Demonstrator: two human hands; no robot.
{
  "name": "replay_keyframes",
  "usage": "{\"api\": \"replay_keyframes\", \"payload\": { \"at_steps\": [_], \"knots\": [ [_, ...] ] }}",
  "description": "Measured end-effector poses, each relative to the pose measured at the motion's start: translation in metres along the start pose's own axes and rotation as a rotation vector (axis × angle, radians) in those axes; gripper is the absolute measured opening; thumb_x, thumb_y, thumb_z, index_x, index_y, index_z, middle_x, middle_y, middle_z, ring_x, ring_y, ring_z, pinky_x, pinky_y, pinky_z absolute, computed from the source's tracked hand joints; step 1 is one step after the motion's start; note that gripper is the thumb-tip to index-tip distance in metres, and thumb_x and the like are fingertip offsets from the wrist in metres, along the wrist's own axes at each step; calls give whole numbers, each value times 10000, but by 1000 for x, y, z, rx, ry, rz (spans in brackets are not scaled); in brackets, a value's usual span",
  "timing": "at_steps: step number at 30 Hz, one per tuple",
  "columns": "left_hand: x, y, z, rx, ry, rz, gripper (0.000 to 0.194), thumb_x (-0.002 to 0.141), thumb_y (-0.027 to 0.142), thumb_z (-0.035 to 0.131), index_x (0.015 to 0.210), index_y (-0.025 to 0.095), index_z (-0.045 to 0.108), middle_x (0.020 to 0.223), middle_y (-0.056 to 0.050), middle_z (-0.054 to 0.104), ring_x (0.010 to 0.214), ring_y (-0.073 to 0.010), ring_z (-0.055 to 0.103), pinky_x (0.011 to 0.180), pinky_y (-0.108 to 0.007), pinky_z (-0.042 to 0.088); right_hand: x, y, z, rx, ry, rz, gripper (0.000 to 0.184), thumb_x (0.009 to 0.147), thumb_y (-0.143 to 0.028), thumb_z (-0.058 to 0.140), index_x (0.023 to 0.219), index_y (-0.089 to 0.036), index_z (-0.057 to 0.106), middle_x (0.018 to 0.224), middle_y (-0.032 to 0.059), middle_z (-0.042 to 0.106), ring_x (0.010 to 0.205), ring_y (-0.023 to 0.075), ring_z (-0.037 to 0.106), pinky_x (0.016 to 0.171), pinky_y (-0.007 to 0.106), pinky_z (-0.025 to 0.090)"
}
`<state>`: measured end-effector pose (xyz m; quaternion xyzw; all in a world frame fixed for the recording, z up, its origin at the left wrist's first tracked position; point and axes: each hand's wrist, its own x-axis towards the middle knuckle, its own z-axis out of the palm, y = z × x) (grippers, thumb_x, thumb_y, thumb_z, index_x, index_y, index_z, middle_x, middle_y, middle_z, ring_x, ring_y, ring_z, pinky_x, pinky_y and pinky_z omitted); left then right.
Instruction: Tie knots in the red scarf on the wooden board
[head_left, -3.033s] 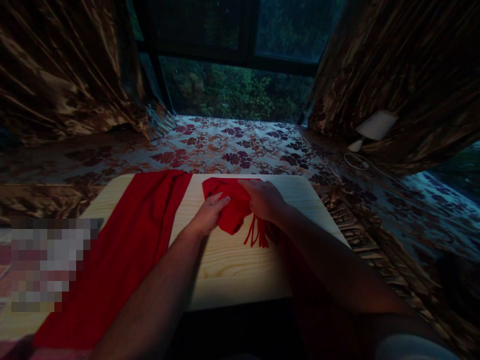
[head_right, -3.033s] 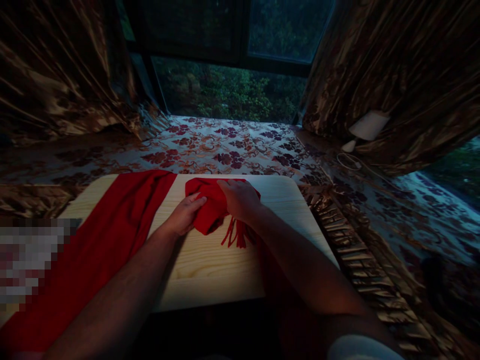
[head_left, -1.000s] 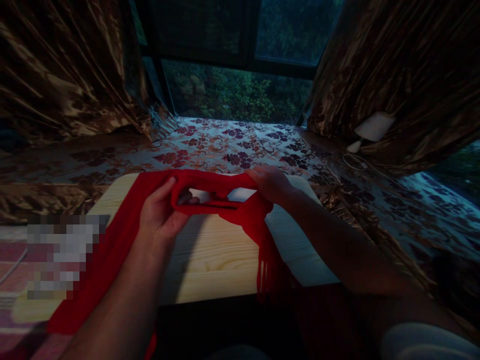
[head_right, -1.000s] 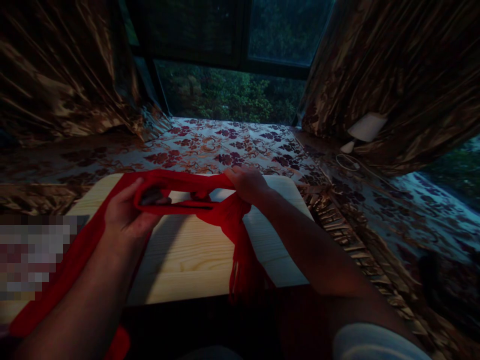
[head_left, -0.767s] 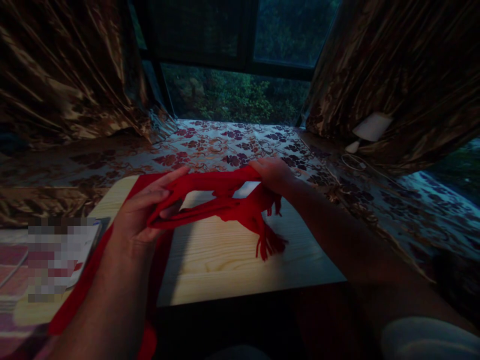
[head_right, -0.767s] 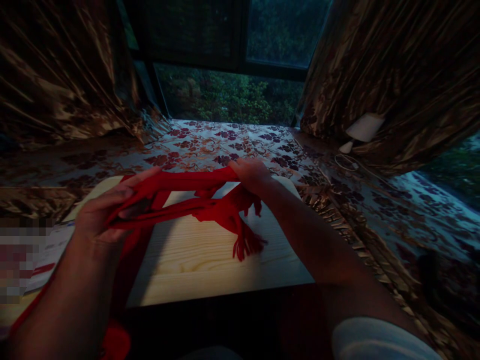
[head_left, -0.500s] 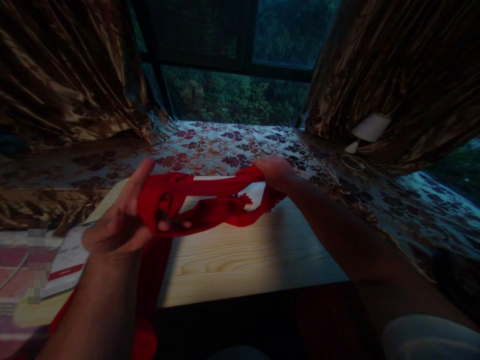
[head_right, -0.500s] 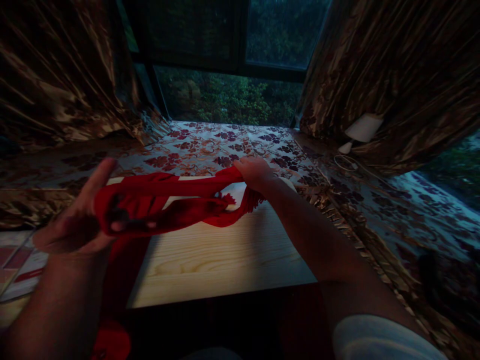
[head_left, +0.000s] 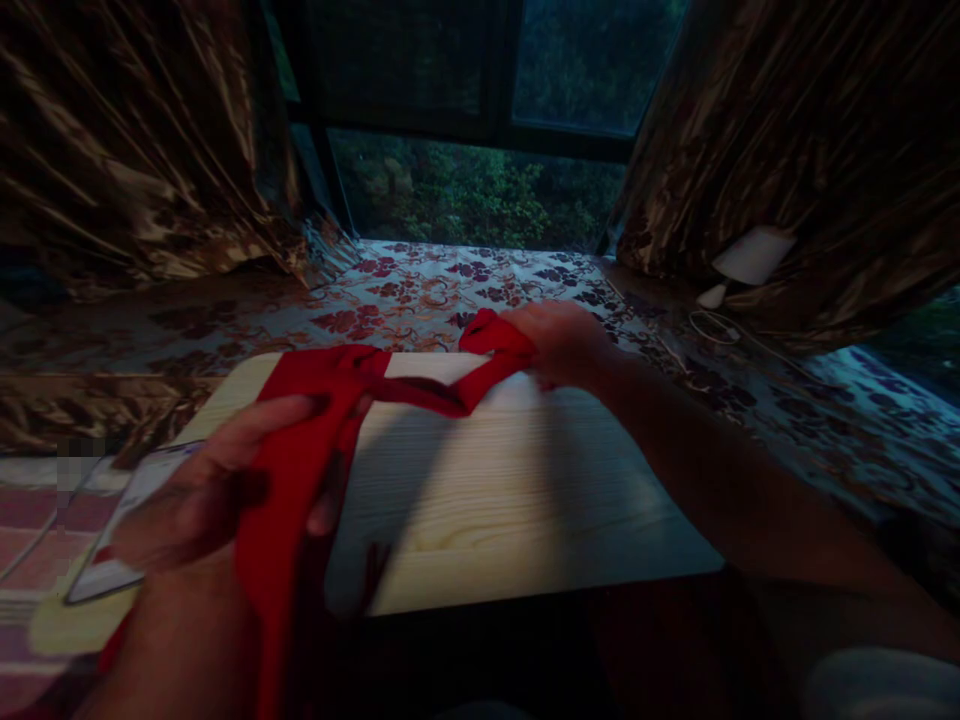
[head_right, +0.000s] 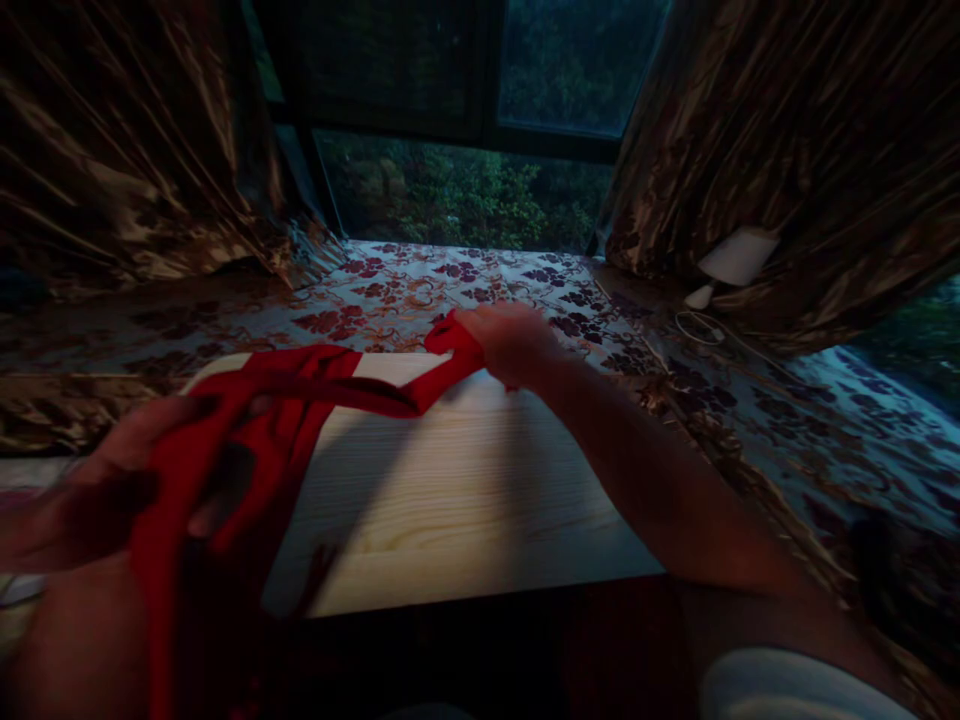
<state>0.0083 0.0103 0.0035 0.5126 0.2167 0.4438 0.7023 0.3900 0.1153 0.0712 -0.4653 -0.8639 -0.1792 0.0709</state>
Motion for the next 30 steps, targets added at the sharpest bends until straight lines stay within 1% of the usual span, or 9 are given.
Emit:
{"api": "replay_keyframes", "payload": {
  "at_steps": [1,5,9,11,15,20,23,26,30],
  "knots": [
    [5,1,12,46,-88,-34,723,751,492,723,1436,345,548,1029,-59,775,755,-265,719,690,-379,613,-9,-12,8,19,-53,-24,372,923,-169,511,1280,-214,604,1052,88,695,960,256,625,824,355,422],
    [36,-2,49,414,-15,-106,530,823,450,716,1310,245,674,1395,-99,621,1199,-305,630,924,-323,553,-42,-54,43,185,-270,-113,541,845,-128,559,1383,-179,541,1136,122,691,981,254,652,800,331,454],
    [70,-16,48,786,-139,-251,429,832,460,699,1216,270,715,1252,-62,704,1071,-261,681,888,-331,556,-57,-69,63,362,-286,-29,721,787,-144,602,1491,-163,445,1275,153,654,1102,291,645,888,371,492],
    [85,-25,39,995,-46,-293,454,831,517,656,1197,255,716,1081,-65,751,950,-264,708,814,-341,566,-57,-71,65,509,-187,36,738,787,-151,604,1503,-175,427,1390,142,598,1208,283,605,988,379,473],
    [118,-44,15,1667,375,-271,562,809,560,621,1227,191,688,930,-136,748,901,-333,706,777,-392,531,-54,-82,60,671,-128,-21,761,782,-134,616,1514,-209,419,1436,123,573,1261,265,577,1058,380,441],
    [153,-72,-9,1470,443,-343,657,874,639,495,1269,131,628,1012,-168,741,931,-301,707,771,-338,501,-49,-83,50,720,-333,-167,795,785,-348,732,1517,-258,436,1317,120,655,1136,284,650,938,360,497],
    [164,-87,-12,1403,441,-329,740,830,697,533,1309,137,594,1042,-166,735,955,-299,702,756,-321,495,-42,-58,57,832,-281,33,688,883,-488,632,1500,-245,447,1197,91,707,997,215,691,835,309,522],
    [173,-97,-10,1408,387,-278,793,778,704,598,1360,169,550,1040,-143,737,918,-284,702,718,-307,490,-39,-26,80,572,-61,354,531,875,-347,641,1360,-141,572,1241,150,666,1087,243,640,918,351,495],
    [182,-106,-10,1454,372,-253,589,802,475,629,1335,232,571,974,-92,754,874,-263,703,701,-296,477,-46,-3,114,410,-123,365,614,762,-138,651,1369,-171,569,1413,144,557,1240,268,541,1029,360,439]
  ]
}}
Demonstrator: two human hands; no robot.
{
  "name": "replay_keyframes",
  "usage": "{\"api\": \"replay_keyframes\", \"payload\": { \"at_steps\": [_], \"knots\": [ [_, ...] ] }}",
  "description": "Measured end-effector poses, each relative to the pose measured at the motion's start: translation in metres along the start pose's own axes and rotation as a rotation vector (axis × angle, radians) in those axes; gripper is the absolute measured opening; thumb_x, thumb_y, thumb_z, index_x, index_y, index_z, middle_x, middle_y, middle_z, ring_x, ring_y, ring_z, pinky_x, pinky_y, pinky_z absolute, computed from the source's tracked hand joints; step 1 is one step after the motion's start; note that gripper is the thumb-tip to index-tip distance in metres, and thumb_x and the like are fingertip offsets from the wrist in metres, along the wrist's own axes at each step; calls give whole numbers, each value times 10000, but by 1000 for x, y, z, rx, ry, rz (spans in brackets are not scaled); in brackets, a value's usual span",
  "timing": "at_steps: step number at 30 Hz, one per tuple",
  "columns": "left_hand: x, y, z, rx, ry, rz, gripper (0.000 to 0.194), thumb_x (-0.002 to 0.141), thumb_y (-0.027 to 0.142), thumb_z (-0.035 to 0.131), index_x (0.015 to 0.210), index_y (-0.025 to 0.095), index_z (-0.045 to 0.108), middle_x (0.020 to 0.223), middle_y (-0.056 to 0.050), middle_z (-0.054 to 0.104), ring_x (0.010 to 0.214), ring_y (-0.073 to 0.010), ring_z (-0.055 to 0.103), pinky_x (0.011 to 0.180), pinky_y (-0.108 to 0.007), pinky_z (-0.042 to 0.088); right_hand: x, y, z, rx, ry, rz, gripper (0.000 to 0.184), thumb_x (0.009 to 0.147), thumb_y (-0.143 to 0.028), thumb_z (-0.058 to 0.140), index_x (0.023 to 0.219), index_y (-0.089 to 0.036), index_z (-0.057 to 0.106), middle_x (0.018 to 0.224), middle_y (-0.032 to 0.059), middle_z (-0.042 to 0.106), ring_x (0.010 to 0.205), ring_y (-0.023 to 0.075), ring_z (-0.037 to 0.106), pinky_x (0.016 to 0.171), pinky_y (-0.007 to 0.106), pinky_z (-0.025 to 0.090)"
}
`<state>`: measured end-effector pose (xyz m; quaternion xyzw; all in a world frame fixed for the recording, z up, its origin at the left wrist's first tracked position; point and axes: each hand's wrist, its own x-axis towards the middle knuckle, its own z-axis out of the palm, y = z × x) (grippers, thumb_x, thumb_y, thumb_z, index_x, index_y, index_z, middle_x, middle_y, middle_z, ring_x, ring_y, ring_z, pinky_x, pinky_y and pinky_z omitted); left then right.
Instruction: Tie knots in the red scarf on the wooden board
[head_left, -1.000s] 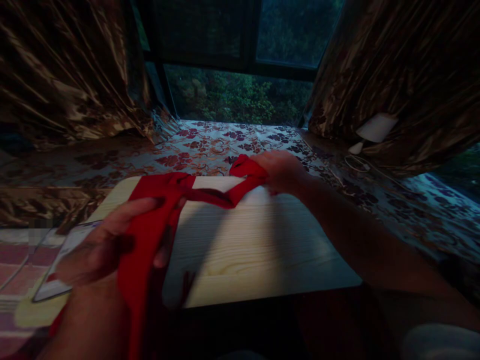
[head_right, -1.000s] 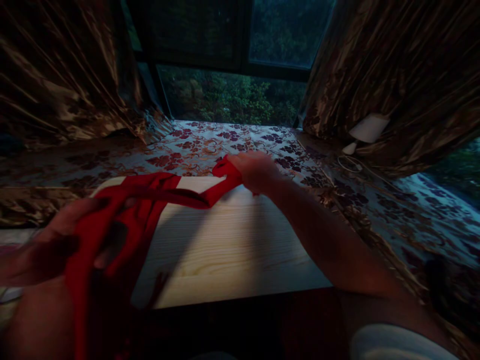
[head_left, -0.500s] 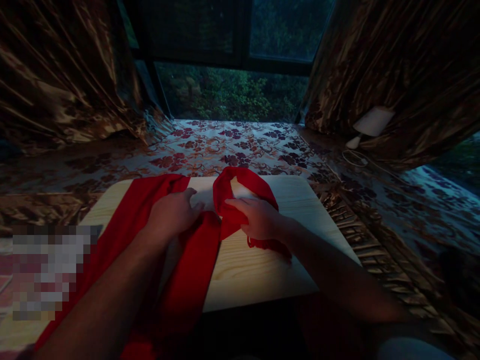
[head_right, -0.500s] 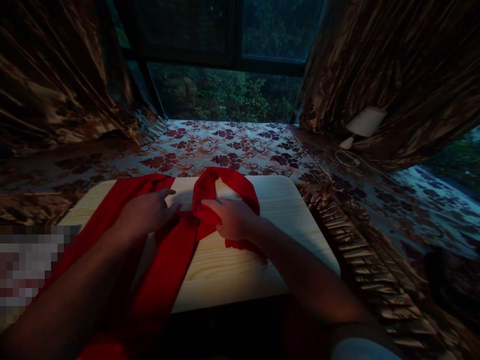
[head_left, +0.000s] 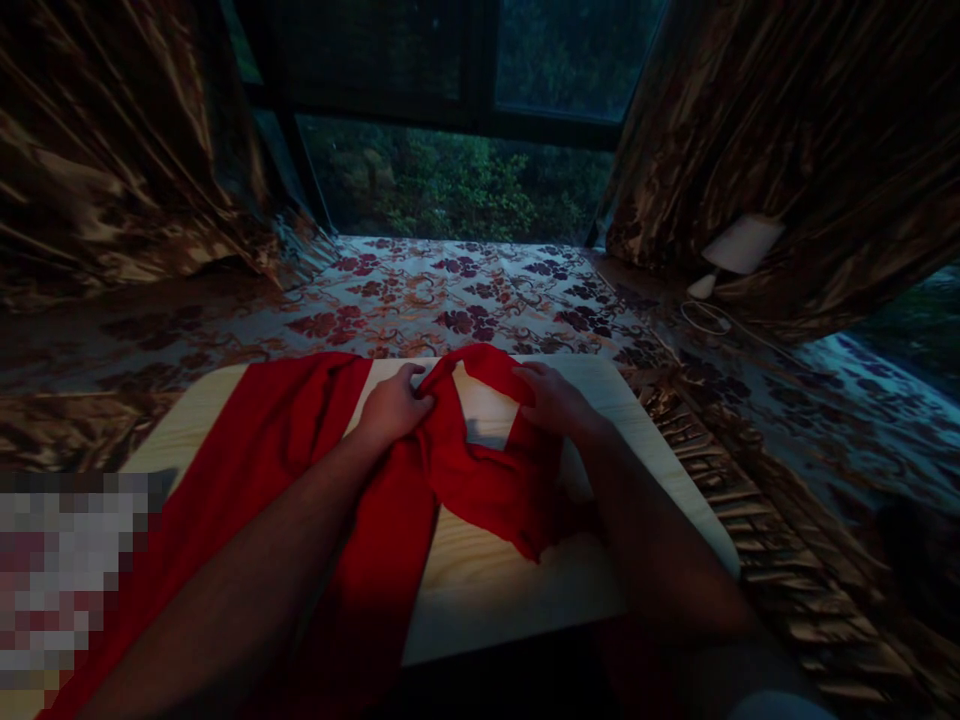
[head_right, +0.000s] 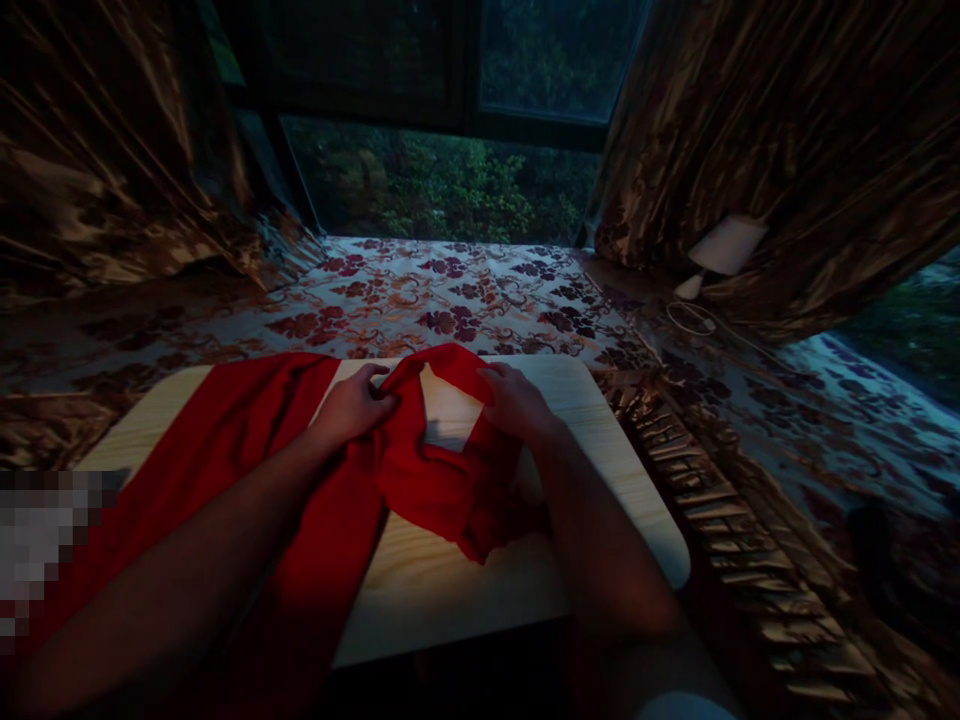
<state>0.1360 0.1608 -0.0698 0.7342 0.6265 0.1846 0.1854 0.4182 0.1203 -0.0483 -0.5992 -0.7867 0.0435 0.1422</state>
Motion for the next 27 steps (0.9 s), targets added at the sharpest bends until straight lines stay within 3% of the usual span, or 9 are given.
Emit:
{"api": "replay_keyframes", "payload": {
  "at_steps": [3,8,11,13,16,19,21,24,27],
  "knots": [
    [4,-5,5,9,50,38,458,813,339,577,1263,262,620,945,-69,757,862,-249,704,718,-290,473,-3,7,12,-26,50,52,530,789,-73,542,1295,-204,626,1328,119,611,1172,252,572,980,342,458],
    [5,-15,5,19,159,6,337,845,311,513,1130,234,677,884,-70,749,775,-235,687,695,-283,456,1,15,14,-17,254,242,302,825,-91,443,979,-189,683,1044,126,663,964,252,614,853,351,477],
    [3,-17,2,18,227,-9,289,863,289,475,1068,227,670,821,-63,733,716,-226,669,666,-280,435,3,26,13,-3,429,418,273,818,-103,420,956,-180,643,1015,142,648,957,272,596,832,376,469],
    [1,-17,1,9,209,13,282,861,288,480,1079,229,648,829,-59,729,726,-222,669,666,-275,430,3,33,16,7,404,487,285,799,-102,429,981,-180,634,998,139,648,937,275,594,816,380,467],
    [-1,-15,-2,-5,76,48,383,820,373,577,1178,237,578,895,-59,735,776,-233,677,665,-274,433,0,39,21,27,255,429,398,752,-113,498,1119,-196,631,1111,132,629,930,261,598,798,362,471],
    [-3,-13,-5,10,-32,72,512,751,366,645,1229,235,515,921,-64,729,782,-243,671,652,-279,426,0,40,23,55,227,329,414,712,-102,522,1097,-205,635,1144,124,601,944,254,588,793,348,474],
    [-3,-14,-7,11,-17,88,450,747,292,610,1184,231,523,862,-52,709,742,-235,656,637,-280,411,1,41,23,65,291,314,336,695,-77,495,979,-195,631,1063,118,604,951,256,577,801,347,471],
    [-4,-18,-9,-8,109,62,308,750,236,556,1058,231,546,794,-36,672,705,-226,637,629,-281,397,0,46,21,71,383,305,300,669,-48,465,892,-197,600,1011,115,599,957,258,563,814,350,462],
    [-4,-23,-9,23,154,45,213,743,213,538,955,231,555,799,-42,669,734,-233,642,641,-285,396,-3,51,21,88,305,284,274,666,-36,461,840,-209,583,967,107,611,923,254,563,815,351,457]
  ]
}}
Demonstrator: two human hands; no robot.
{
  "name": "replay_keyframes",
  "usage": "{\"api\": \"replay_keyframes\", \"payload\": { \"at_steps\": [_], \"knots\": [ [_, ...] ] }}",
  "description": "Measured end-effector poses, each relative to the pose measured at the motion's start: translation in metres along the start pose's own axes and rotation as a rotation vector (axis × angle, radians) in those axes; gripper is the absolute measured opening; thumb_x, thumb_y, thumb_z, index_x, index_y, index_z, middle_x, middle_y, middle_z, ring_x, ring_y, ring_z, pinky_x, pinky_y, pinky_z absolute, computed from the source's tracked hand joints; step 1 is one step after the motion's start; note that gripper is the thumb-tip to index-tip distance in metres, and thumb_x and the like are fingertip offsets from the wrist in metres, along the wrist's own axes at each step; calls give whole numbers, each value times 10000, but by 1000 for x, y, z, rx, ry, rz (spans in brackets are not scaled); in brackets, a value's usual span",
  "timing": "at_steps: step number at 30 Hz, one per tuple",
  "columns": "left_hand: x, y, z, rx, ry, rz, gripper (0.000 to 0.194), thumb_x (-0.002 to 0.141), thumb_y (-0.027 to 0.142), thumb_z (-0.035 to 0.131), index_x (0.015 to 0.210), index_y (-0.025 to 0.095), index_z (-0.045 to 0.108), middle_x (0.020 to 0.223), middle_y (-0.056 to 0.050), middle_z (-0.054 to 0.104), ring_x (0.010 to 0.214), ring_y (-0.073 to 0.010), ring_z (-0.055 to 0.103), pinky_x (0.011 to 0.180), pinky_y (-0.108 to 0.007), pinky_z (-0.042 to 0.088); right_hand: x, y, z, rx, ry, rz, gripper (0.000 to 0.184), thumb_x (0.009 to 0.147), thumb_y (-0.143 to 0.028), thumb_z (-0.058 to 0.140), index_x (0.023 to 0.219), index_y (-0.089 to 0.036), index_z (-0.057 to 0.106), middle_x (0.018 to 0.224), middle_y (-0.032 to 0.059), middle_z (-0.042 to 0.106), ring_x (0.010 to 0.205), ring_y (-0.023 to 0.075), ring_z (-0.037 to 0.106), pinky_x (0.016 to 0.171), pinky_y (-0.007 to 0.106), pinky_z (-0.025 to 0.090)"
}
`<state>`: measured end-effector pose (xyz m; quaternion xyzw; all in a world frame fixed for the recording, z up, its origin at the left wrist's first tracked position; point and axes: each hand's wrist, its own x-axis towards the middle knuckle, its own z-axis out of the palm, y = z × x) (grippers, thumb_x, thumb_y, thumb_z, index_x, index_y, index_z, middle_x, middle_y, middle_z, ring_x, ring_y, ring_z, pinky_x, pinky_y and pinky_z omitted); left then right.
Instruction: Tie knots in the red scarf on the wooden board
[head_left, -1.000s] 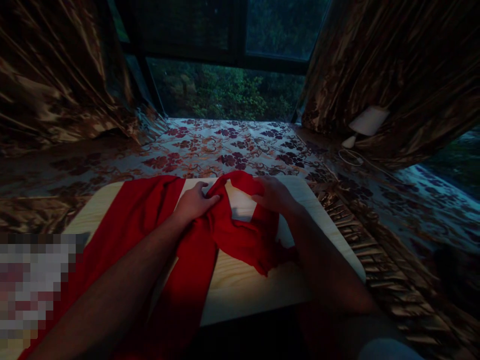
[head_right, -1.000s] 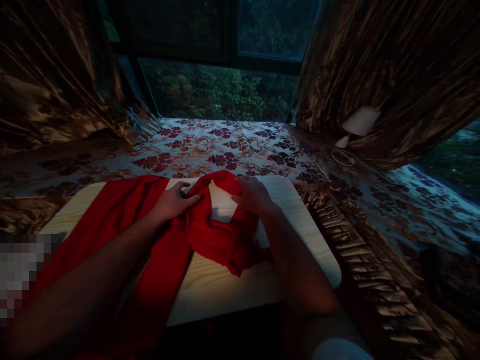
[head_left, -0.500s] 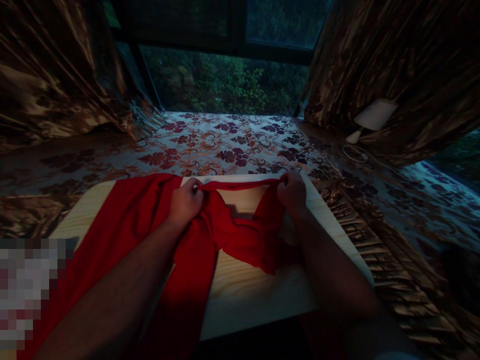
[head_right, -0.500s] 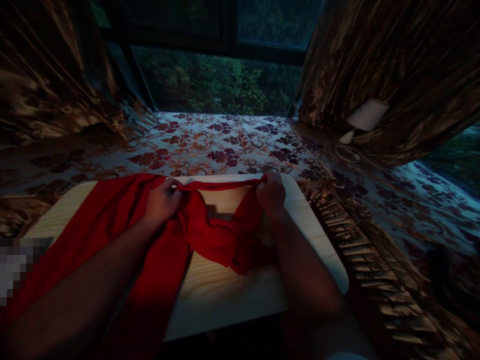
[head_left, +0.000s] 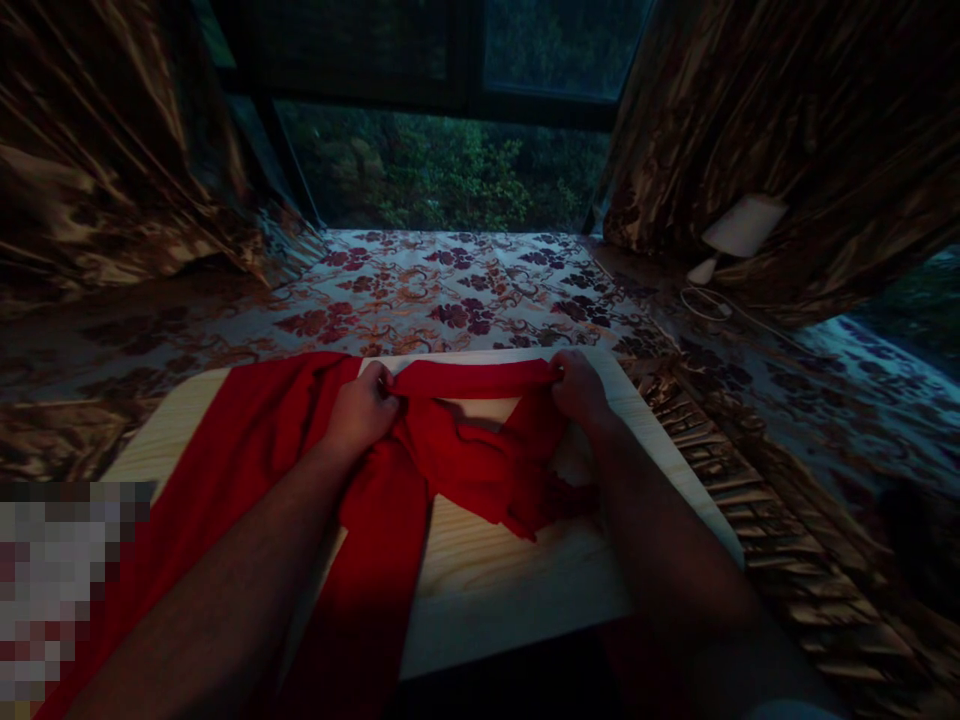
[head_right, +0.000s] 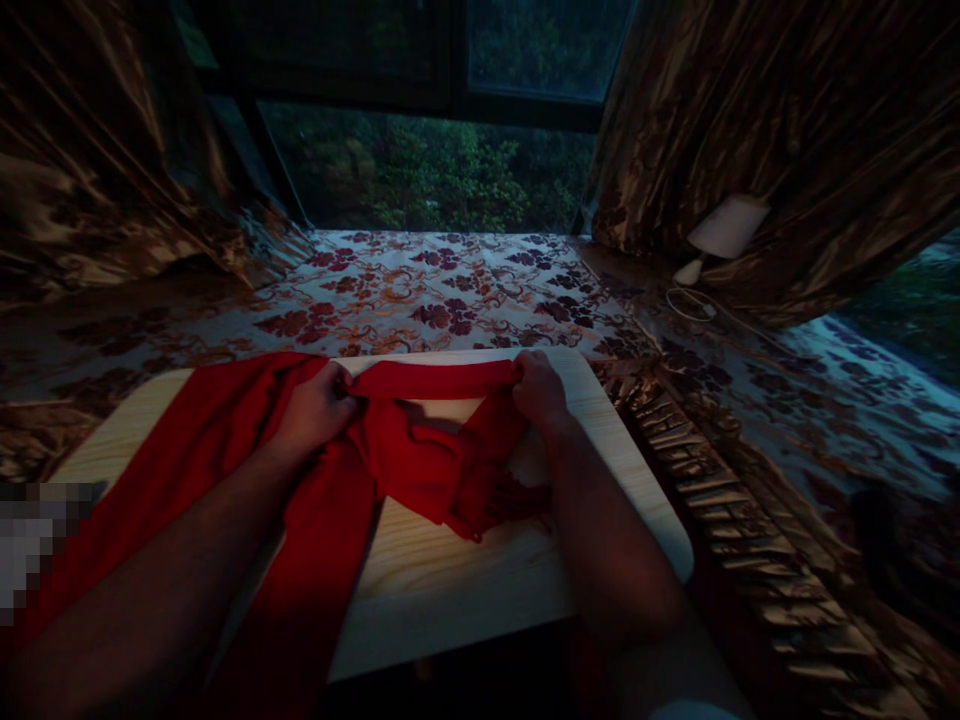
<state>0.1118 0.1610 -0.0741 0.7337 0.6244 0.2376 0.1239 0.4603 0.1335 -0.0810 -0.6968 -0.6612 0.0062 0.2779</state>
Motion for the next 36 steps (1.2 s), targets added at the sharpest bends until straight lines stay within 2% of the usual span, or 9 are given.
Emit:
{"api": "replay_keyframes", "payload": {
  "at_steps": [2,6,11,16,18,20,25,32,36],
  "knots": [
    [0,-2,1,39,-10,6,195,737,194,532,927,231,558,802,-48,675,757,-243,649,649,-291,394,-1,2,1,10,-20,8,281,660,-28,455,831,-210,582,943,103,620,915,253,566,826,355,460],
    [1,-2,2,42,24,3,213,739,188,529,946,225,565,856,-62,696,780,-247,656,674,-295,405,1,1,6,24,106,9,352,682,-25,435,942,-177,617,1044,132,632,993,253,570,879,357,464],
    [3,-3,3,39,-46,-20,184,745,225,563,927,217,585,891,-81,705,788,-251,651,671,-299,416,3,1,9,-42,-43,21,313,753,-63,472,955,-179,680,1052,125,682,1026,269,590,928,376,459],
    [5,-9,6,-104,69,-76,163,767,264,577,920,209,572,816,-38,662,739,-201,612,674,-273,421,-3,-20,-12,31,101,-81,318,739,-101,540,1006,-151,705,1099,131,695,1049,268,602,931,371,463],
    [8,-13,9,-236,99,-96,158,768,283,581,900,200,557,799,-23,644,712,-175,594,659,-253,427,-10,-38,-22,129,-5,-160,180,795,-165,557,885,-165,713,919,85,712,862,219,628,801,318,472],
    [10,-14,11,-381,107,-129,198,789,318,574,937,190,549,828,-28,654,700,-163,597,646,-244,444,-19,-56,-28,235,-217,-242,163,848,-264,585,802,-175,713,783,38,694,715,169,606,683,274,436],
    [9,-5,4,-435,8,-256,575,806,428,648,1287,180,454,981,-87,710,741,-204,669,680,-289,497,-37,-79,-19,315,-541,-389,197,858,-338,648,881,-160,731,770,24,691,676,127,566,615,240,350],
    [-5,15,-21,-91,-103,-213,731,799,552,651,1375,155,437,1130,-163,693,893,-274,685,773,-344,491,-34,-77,-1,315,-489,-315,192,932,-219,514,767,-156,590,737,18,605,677,121,505,611,245,308],
    [-8,28,-37,88,-54,-104,503,808,533,611,1117,137,591,1055,-157,696,872,-271,660,704,-325,450,-32,-76,-1,396,-553,-295,224,959,-250,485,779,-158,582,760,14,601,696,119,504,627,238,326]
  ]
}}
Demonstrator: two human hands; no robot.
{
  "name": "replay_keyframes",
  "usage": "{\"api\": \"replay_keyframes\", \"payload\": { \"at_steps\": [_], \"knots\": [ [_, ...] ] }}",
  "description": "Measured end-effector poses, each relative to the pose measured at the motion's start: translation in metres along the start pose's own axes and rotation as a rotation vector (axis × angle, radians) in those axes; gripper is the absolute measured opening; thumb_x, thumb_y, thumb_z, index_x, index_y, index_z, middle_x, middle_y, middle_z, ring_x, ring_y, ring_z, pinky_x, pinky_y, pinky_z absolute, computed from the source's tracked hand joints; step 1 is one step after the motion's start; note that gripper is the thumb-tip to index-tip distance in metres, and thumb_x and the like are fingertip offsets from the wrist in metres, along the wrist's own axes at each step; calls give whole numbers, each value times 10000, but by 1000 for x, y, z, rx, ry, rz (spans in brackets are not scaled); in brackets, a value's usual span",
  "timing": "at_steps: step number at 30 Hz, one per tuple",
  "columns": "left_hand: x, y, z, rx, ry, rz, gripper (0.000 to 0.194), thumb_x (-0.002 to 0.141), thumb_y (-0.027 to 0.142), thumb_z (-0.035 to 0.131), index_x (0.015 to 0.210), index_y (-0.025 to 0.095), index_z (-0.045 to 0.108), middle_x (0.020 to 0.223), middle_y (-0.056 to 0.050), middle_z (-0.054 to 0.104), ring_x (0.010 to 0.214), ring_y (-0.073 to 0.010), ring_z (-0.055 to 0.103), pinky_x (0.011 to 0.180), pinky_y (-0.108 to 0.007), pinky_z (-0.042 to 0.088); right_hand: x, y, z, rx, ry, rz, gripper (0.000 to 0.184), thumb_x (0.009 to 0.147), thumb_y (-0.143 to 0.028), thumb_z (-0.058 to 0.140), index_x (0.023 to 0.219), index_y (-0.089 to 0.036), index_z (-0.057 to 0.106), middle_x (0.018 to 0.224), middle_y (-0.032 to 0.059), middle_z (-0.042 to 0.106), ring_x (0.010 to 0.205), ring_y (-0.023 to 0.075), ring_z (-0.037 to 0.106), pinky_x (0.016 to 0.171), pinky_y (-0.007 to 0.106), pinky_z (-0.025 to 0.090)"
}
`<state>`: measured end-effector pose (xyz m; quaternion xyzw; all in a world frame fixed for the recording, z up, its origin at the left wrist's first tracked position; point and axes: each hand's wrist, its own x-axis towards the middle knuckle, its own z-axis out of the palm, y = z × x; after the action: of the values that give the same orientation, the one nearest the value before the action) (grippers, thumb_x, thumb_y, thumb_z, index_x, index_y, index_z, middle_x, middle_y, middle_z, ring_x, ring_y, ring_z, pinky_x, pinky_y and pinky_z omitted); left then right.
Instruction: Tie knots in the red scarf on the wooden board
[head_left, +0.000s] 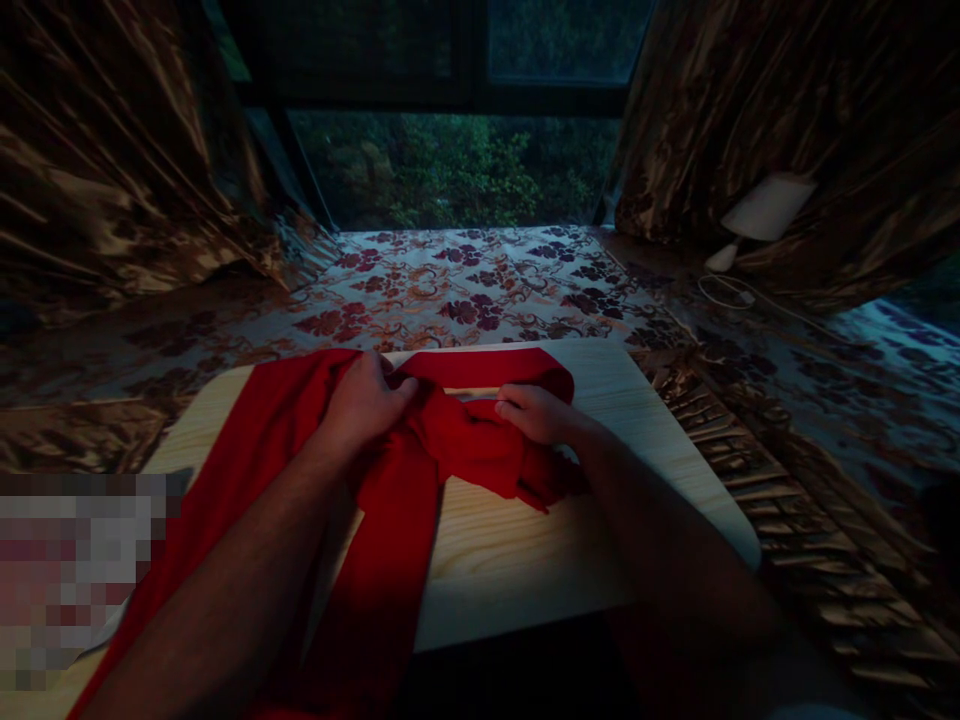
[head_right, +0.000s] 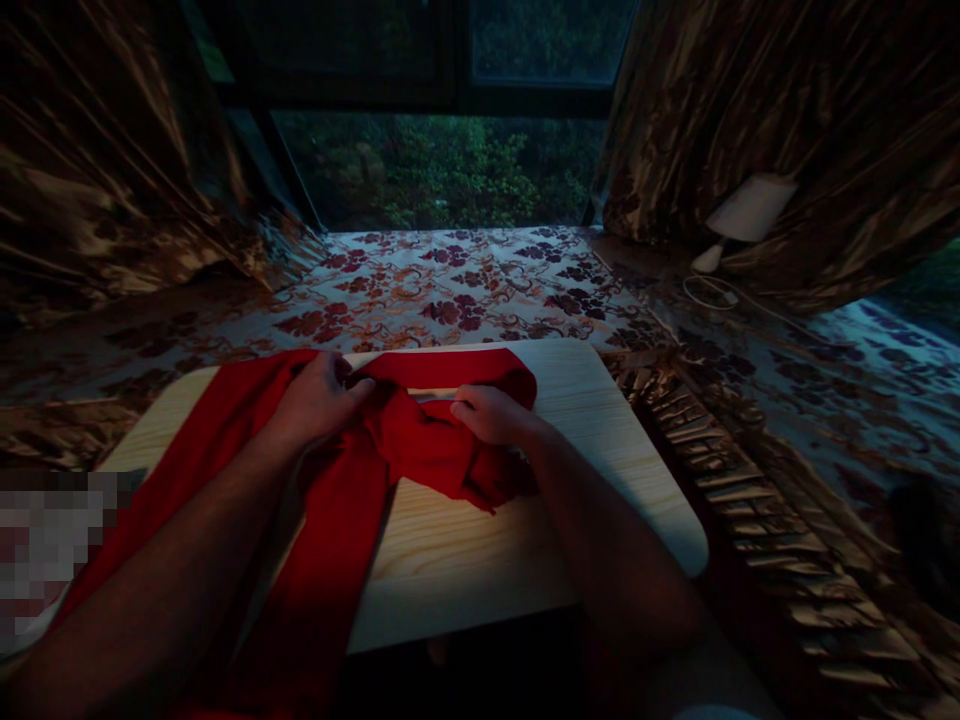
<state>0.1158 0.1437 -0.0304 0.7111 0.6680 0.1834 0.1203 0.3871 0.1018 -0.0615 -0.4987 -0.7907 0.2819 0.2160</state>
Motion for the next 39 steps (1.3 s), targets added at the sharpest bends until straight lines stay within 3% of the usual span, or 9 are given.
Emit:
{"api": "replay_keyframes", "payload": {
  "at_steps": [2,4,7,12,19,22,26,28,39],
  "knots": [
    [-7,7,-12,61,-68,55,377,838,517,567,956,163,627,903,-113,703,779,-245,642,642,-312,406,0,0,0,23,-14,18,263,970,-314,489,796,-152,601,756,13,598,684,119,504,611,241,321],
    [-19,16,-23,72,-230,111,373,866,545,529,858,188,638,768,-69,682,682,-216,615,592,-304,359,-1,0,-1,31,-32,25,328,977,-396,489,810,-147,621,740,12,595,666,120,503,588,247,307],
    [-49,28,-30,49,-430,298,385,850,581,571,808,208,659,726,-42,668,657,-196,595,575,-299,325,-3,-1,-2,34,-69,20,355,968,-439,505,833,-144,651,745,18,617,666,126,515,580,251,302],
    [-96,38,-14,60,-417,428,300,869,479,601,749,219,689,763,-57,681,748,-208,612,636,-306,324,-1,0,-2,-40,-100,-7,274,950,-359,551,805,-143,636,736,16,615,653,119,508,587,247,303],
    [-116,42,0,-38,-388,214,416,907,568,513,752,217,675,720,-81,675,676,-230,614,592,-314,314,2,0,5,-28,-27,55,339,1019,-328,437,851,-139,662,844,67,686,737,146,576,643,252,363],
    [-118,53,8,-436,-383,27,359,827,547,634,869,192,662,805,-91,707,719,-232,652,602,-298,399,2,-1,5,35,-22,75,341,1028,-324,415,967,-137,694,965,96,726,818,168,626,703,259,416],
    [-114,69,21,-1160,-477,-402,374,710,357,768,1000,161,637,986,-105,740,773,-191,695,643,-271,525,2,-3,5,40,-6,85,345,1029,-318,413,1019,-135,705,1027,114,735,874,184,648,770,274,449],
    [-110,74,25,-1306,-509,-516,379,676,280,794,1004,139,667,1021,-118,745,764,-167,698,641,-247,543,2,-3,5,52,-6,79,348,1031,-311,405,1016,-133,703,1036,117,734,884,183,650,781,273,455],
    [-89,91,38,-1473,-411,-472,284,517,84,772,788,106,692,722,-62,734,601,-162,678,519,-212,516,6,13,9,354,83,23,326,1003,-401,447,919,-163,654,938,44,687,874,158,602,822,279,467]
  ]
}}
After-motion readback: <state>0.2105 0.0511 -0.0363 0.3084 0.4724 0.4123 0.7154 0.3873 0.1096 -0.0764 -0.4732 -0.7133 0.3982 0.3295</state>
